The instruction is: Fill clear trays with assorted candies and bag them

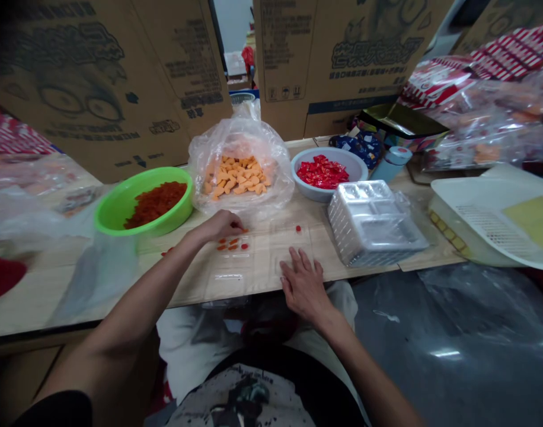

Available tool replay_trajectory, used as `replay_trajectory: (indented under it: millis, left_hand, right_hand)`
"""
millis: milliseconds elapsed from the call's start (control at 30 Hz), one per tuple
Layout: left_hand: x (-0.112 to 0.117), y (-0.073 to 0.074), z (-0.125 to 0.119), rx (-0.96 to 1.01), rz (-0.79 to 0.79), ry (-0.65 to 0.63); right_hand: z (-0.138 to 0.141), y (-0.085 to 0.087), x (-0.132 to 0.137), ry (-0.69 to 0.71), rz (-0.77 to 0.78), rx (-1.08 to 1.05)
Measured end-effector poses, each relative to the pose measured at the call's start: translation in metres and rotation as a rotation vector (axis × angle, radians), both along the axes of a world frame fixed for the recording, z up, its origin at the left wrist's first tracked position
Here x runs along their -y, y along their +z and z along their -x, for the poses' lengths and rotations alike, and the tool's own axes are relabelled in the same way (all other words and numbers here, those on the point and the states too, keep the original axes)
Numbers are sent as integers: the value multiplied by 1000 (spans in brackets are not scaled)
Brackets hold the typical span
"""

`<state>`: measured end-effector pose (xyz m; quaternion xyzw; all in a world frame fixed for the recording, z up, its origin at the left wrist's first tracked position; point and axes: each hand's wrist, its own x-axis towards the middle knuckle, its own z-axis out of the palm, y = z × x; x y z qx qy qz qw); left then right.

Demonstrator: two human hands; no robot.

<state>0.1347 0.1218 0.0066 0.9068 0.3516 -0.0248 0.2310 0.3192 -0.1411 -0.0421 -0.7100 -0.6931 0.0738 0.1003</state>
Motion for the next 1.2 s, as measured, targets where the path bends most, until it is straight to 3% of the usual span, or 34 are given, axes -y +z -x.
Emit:
replay_trajectory:
  millis: [133, 267, 367, 500, 600, 800, 1033, 1200]
  left_hand:
    - [21, -1, 7, 16, 61, -12]
    - [29, 1, 6, 136, 32, 148]
    - [34, -1, -13, 264, 108, 211]
    - [49, -9, -57, 339, 246, 112]
    - [56, -15, -81, 328, 300, 111]
    - [44, -14, -88, 265, 170, 277]
    - [51, -18, -101, 46, 0, 108]
    - [54, -19, -108, 8, 13, 37]
  right_hand:
    - [0, -2, -6, 40, -4, -26]
    - [0, 0, -5, 46, -4, -42]
    - [0, 3, -1, 44, 3, -53]
    - [-3, 5, 9, 40, 20, -62]
    - [-6, 5, 15, 37, 14, -74]
    - [-10, 4, 18, 31, 5, -106]
    - [-12, 2, 17, 38, -9, -133]
    - [-12, 4, 17, 25, -13, -151]
